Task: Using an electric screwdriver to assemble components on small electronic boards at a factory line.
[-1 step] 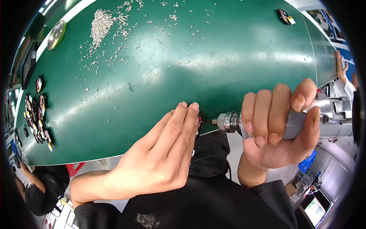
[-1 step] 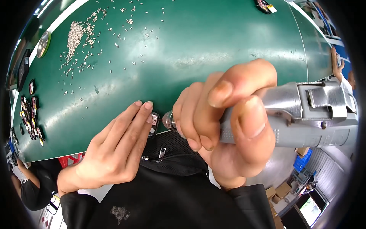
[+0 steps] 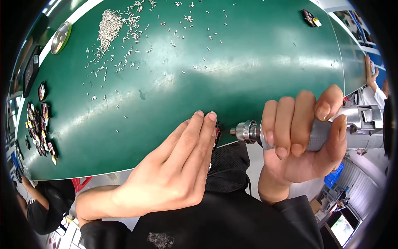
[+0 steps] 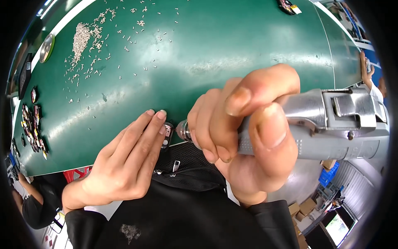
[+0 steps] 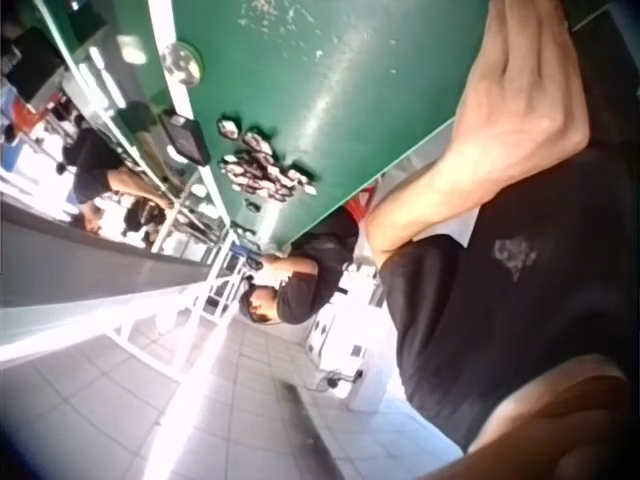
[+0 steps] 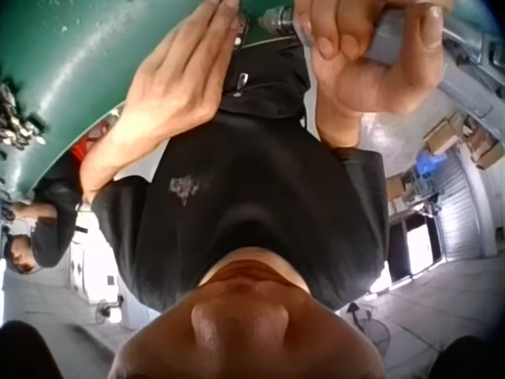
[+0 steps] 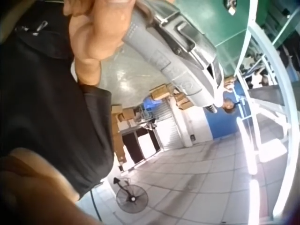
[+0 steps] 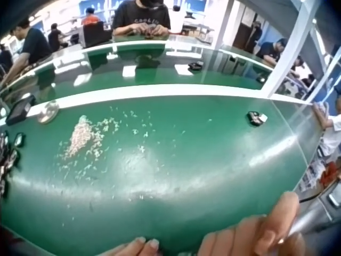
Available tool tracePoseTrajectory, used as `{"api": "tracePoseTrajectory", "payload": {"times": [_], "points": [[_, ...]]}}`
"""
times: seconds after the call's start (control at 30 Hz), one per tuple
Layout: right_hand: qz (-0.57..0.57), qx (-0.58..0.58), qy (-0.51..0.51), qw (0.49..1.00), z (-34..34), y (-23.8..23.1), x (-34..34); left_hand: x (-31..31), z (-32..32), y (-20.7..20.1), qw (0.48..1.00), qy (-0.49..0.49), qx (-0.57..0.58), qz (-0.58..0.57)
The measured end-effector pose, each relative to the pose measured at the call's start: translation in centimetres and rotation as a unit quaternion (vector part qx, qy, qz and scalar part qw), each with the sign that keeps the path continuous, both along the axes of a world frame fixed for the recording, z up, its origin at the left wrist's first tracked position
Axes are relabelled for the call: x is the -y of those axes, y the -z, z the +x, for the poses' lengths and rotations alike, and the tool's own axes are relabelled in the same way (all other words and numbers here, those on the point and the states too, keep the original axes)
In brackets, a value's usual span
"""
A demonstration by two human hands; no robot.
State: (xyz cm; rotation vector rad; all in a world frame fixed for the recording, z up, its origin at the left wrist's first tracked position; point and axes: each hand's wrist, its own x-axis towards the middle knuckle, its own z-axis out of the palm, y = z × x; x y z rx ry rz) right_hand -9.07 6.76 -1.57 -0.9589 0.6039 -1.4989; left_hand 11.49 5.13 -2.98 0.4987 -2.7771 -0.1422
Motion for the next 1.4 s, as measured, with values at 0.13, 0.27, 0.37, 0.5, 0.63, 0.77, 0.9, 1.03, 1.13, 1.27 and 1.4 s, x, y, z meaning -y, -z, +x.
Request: {"api": "tracePoseTrajectory", "payload": {"times": [0.13,0.27,0.37,0.5,0.63,0.77,0.9,1.03,1.13,1.27,1.4], "points": [[-0.006,-0.003,-0.007,1.000,-0.1,0.4,0.3,0.2,0.0,-0.1,1.000,0.001,0.001,0.020],[-0.006,-0.033,0.000,0.999,0.3,-0.1,0.3,0.4,0.2,0.0,0.999,0.005,-0.016,0.035],[-0.004,-0.049,0.014,0.999,0.4,-0.1,0.2,0.4,0.3,0.3,0.999,0.005,-0.028,0.038],[-0.002,-0.023,0.021,1.000,0.4,0.0,-0.1,0.3,0.2,0.1,0.999,0.000,-0.027,0.042],[-0.004,0.004,0.035,0.999,0.5,0.3,-0.1,0.4,0.2,0.2,0.999,0.000,-0.025,0.034],[-0.018,-0.023,0.014,0.999,0.4,0.3,0.3,0.4,0.1,0.3,0.999,0.001,-0.025,0.035],[-0.023,-0.097,0.002,0.995,0.9,-0.7,0.4,0.4,0.3,0.2,0.999,0.010,-0.032,0.025],[-0.052,-0.122,-0.030,0.991,1.1,-0.5,1.3,0.7,0.5,0.0,0.999,0.015,-0.035,0.032],[-0.083,-0.155,-0.058,0.983,1.5,-0.8,1.6,0.5,0.9,-0.5,0.999,0.022,-0.004,0.032],[-0.045,-0.195,-0.096,0.975,1.5,-1.8,1.3,0.0,0.9,-0.2,0.997,0.006,-0.038,0.068],[-0.107,-0.237,-0.114,0.959,1.0,-1.4,1.9,-0.2,0.7,-0.4,0.997,-0.012,-0.059,0.050]]}}
